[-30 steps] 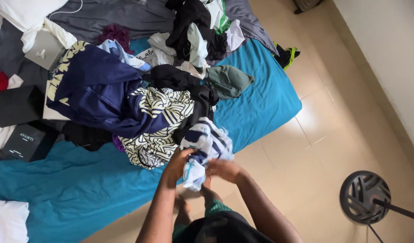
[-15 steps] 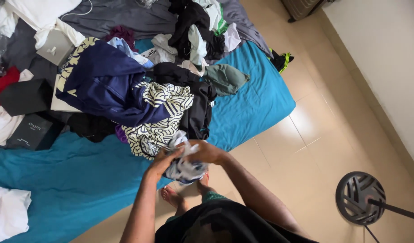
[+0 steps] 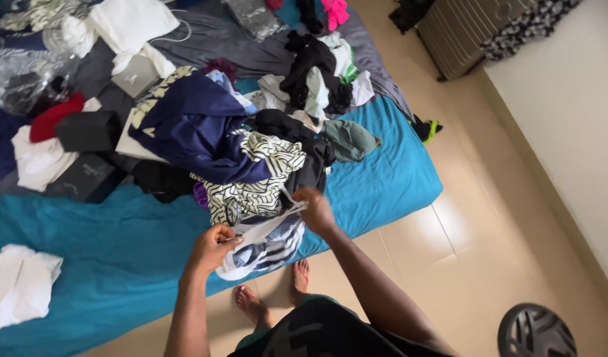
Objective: Organizing, folding, and hanging various items of clothing from a bed into a closet.
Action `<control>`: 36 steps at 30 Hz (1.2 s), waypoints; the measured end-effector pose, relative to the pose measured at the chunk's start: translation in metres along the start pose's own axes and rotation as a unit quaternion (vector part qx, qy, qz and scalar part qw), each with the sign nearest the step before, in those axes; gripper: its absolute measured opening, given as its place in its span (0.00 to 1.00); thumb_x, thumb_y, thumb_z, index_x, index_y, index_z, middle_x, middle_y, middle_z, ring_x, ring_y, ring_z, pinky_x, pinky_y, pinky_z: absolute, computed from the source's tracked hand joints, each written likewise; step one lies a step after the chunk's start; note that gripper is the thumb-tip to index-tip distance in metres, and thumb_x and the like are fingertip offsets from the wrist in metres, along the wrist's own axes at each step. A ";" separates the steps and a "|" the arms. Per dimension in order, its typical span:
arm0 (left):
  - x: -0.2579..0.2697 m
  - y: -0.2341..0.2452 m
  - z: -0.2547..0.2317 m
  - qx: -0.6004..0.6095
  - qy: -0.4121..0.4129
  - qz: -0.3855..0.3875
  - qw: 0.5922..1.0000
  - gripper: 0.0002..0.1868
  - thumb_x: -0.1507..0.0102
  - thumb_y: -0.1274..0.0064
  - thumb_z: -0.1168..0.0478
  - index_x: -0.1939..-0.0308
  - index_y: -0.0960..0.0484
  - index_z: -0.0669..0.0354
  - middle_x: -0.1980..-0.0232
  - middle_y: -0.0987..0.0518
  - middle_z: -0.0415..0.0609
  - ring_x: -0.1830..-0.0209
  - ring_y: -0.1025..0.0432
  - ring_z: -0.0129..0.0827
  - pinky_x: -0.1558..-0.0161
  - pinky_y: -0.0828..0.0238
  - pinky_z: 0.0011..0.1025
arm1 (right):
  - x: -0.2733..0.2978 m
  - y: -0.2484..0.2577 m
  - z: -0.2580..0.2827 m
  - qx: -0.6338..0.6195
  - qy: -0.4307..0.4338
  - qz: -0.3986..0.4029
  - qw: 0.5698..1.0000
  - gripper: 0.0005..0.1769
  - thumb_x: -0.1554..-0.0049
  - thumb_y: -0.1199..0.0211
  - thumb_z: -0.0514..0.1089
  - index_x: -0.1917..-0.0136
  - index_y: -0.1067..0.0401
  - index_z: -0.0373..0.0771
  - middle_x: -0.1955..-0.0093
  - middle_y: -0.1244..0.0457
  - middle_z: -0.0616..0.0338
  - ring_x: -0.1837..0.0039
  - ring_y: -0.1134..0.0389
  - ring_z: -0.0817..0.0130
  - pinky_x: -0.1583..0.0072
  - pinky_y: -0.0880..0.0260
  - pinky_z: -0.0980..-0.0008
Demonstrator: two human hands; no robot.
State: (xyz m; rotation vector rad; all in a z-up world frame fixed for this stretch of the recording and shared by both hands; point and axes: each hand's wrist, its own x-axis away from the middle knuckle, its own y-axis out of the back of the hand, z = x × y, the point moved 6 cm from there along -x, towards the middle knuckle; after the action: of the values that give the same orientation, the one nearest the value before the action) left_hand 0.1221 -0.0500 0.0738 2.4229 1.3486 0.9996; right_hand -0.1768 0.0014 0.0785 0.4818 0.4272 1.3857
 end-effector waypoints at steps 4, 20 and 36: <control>0.030 0.013 0.003 0.135 -0.003 0.045 0.990 0.19 0.47 0.29 0.56 0.57 0.17 0.59 0.65 0.21 0.43 0.65 0.29 0.28 0.62 0.33 0.29 | -0.015 0.028 0.018 0.067 0.004 -0.147 0.987 0.20 0.53 0.40 0.29 0.47 0.26 0.40 0.47 0.32 0.46 0.42 0.30 0.47 0.43 0.28 0.56; 0.131 0.181 0.111 -0.054 -0.037 -0.521 0.851 0.14 0.44 0.47 0.73 0.57 0.13 0.57 0.60 0.15 0.54 0.66 0.21 0.47 0.60 0.24 0.42 | -0.120 -0.060 0.166 0.041 0.256 -0.066 0.964 0.22 0.60 0.39 0.25 0.51 0.26 0.38 0.50 0.33 0.49 0.44 0.30 0.49 0.42 0.29 0.55; 0.416 0.417 0.240 0.380 -0.063 -0.632 0.672 0.10 0.37 0.56 0.75 0.59 0.18 0.71 0.63 0.17 0.58 0.67 0.18 0.45 0.69 0.16 0.37 | -0.140 -0.356 0.471 -0.520 -0.047 0.329 0.787 0.19 0.41 0.44 0.31 0.37 0.36 0.37 0.51 0.30 0.47 0.52 0.26 0.52 0.45 0.20 0.49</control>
State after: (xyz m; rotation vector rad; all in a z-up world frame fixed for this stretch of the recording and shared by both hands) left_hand 0.7078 0.0861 0.2803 1.0101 2.9780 -0.1858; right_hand 0.3570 -0.2134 0.2717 -0.2685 -0.6813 2.0009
